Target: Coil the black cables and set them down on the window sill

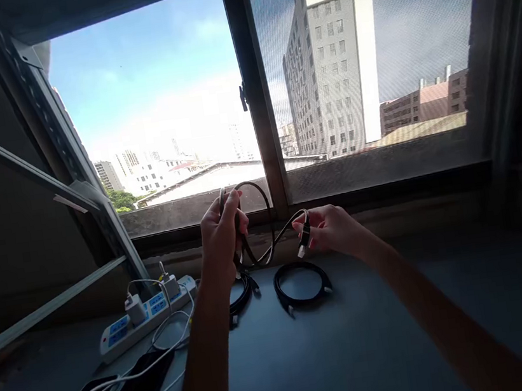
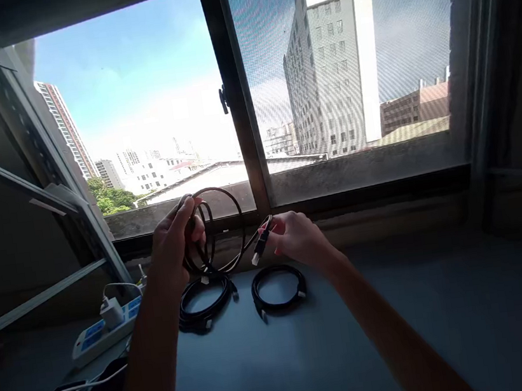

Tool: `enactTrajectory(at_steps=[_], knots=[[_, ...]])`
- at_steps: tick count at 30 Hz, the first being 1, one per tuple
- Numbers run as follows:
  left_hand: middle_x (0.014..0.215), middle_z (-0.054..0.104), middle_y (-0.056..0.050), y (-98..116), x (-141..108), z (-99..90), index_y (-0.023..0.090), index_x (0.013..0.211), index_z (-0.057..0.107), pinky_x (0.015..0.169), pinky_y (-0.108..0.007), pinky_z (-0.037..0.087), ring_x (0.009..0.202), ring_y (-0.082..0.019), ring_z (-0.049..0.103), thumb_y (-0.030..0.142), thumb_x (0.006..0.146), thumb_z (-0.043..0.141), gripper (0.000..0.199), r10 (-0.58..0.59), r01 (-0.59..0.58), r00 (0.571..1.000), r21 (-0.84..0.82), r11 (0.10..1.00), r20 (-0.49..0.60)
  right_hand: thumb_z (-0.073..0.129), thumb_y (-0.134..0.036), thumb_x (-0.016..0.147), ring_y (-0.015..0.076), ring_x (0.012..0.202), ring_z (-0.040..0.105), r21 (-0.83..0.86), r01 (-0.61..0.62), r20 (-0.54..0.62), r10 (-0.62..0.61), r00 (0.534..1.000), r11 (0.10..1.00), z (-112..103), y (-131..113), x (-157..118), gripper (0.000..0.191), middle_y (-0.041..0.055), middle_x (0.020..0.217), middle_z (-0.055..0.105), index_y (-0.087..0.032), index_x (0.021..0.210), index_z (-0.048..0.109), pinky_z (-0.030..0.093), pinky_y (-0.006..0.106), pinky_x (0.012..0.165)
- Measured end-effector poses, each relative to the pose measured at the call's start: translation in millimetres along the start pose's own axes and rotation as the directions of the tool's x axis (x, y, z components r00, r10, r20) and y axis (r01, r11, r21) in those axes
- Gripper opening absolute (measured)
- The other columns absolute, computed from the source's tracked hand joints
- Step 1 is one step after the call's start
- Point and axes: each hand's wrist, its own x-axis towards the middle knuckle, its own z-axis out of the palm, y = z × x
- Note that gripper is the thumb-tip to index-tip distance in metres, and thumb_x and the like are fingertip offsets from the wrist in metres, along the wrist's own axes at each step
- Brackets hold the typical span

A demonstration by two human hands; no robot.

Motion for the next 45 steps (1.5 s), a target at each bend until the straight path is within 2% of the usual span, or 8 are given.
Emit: enactTrajectory(at_steps=[4, 10, 16, 22, 27, 32, 37, 45], knots=[[0.041, 0.038, 0.004, -4.1, 0.9, 1.3, 0.021, 0.07, 0.046, 0.032, -0.019, 0.022, 0.034, -0.008, 0.033, 0.042, 0.085, 0.046, 0.026, -0.01, 0.008, 1.0, -0.076, 0.997, -0.028, 0.064, -0.005, 0.085, 0.018, 0.055, 0.059, -0.264, 0.129, 0.088, -0.11, 0.99, 0.956, -17.7, -7.0, -7.4, 0.017, -0.0041, 0.058, 0.058, -0.019, 0.089, 0.072, 0.038, 0.019, 0.047], [0.037, 0.025, 0.007, -9.1, 3.9, -1.9, 0.021, 0.059, 0.033, 0.036, -0.02, 0.022, 0.033, -0.007, 0.023, 0.029, 0.089, 0.044, 0.032, 0.062, -0.067, 0.997, -0.11, 0.992, -0.051, 0.057, -0.016, 0.086, 0.022, 0.062, 0.06, -0.149, 0.112, 0.35, -0.053, 0.935, 0.983, -38.3, 0.0, -8.3, 0.016, 0.0004, 0.071, 0.061, -0.017, 0.091, 0.072, 0.042, 0.022, 0.048], [0.037, 0.029, 0.008, -7.2, -0.5, 5.0, 0.021, 0.069, 0.04, 0.036, -0.019, 0.026, 0.032, -0.008, 0.027, 0.031, 0.091, 0.041, 0.024, 0.068, -0.073, 0.996, -0.115, 0.991, -0.051, 0.053, -0.027, 0.098, 0.0263, 0.089, 0.057, -0.296, 0.126, -0.072, -0.153, 0.986, 0.947, -28.6, -6.7, -8.0, 0.024, 0.0056, 0.099, 0.06, -0.016, 0.118, 0.06, 0.047, 0.029, 0.072], [0.038, 0.035, 0.008, -14.0, -16.2, 32.9, 0.022, 0.094, 0.049, 0.033, -0.018, 0.028, 0.03, -0.009, 0.033, 0.032, 0.093, 0.033, 0.019, 0.035, -0.022, 0.997, -0.174, 0.985, 0.074, 0.048, -0.043, 0.098, 0.0245, 0.093, 0.055, 0.226, 0.256, 0.062, -0.276, 0.959, 0.94, 3.3, -37.1, -10.8, 0.037, 0.0056, 0.103, 0.057, -0.017, 0.123, 0.055, 0.048, 0.028, 0.075], [0.045, 0.042, 0.008, -22.4, -26.2, 48.9, 0.019, 0.104, 0.049, 0.036, -0.018, 0.034, 0.033, -0.008, 0.042, 0.024, 0.092, 0.035, 0.019, 0.078, -0.064, 0.995, -0.197, 0.978, 0.064, 0.045, -0.04, 0.096, 0.0232, 0.09, 0.056, 0.435, 0.273, -0.076, -0.267, 0.961, 0.858, 14.6, -49.5, -7.1, 0.028, 0.0054, 0.092, 0.058, -0.016, 0.097, 0.06, 0.045, 0.029, 0.081], [0.036, 0.035, 0.01, -27.9, -13.2, 37.6, 0.016, 0.11, 0.05, 0.04, -0.019, 0.04, 0.033, -0.01, 0.046, 0.035, 0.091, 0.039, 0.029, 0.165, -0.18, 0.981, -0.149, 0.972, -0.105, 0.019, -0.016, 0.105, 0.0168, 0.066, 0.058, 0.738, 0.168, -0.173, -0.057, 0.983, 0.654, -11.0, -72.7, -15.8, 0.042, -0.0006, 0.066, 0.05, -0.021, 0.072, 0.045, 0.05, 0.026, 0.07], [0.033, 0.031, 0.011, -26.1, 7.8, 7.5, 0.011, 0.116, 0.052, 0.028, -0.019, 0.026, 0.025, -0.008, 0.032, 0.039, 0.089, 0.047, 0.039, 0.131, -0.158, 0.975, -0.149, 0.976, -0.18, 0.014, -0.031, 0.109, 0.0096, 0.025, 0.014, 0.533, -0.19, -0.089, 0.278, 0.956, 0.825, -54.8, -87.6, -34.7, 0.051, -0.0069, 0.047, 0.023, -0.021, 0.069, 0.044, 0.019, 0.018, 0.028], [0.032, 0.039, 0.006, -19.4, 9.0, -10.6, 0.013, 0.115, 0.058, 0.03, -0.02, 0.027, 0.025, -0.009, 0.037, 0.047, 0.09, 0.038, 0.047, 0.207, -0.201, 0.971, 0.059, 0.978, -0.123, 0.045, -0.019, 0.1, 0.0102, 0.035, 0.029, 0.42, -0.023, -0.289, 0.157, 0.944, 0.907, -72.3, -66.7, -41.0, 0.026, -0.001, 0.053, 0.039, -0.013, 0.091, 0.069, 0.018, 0.014, 0.03]])
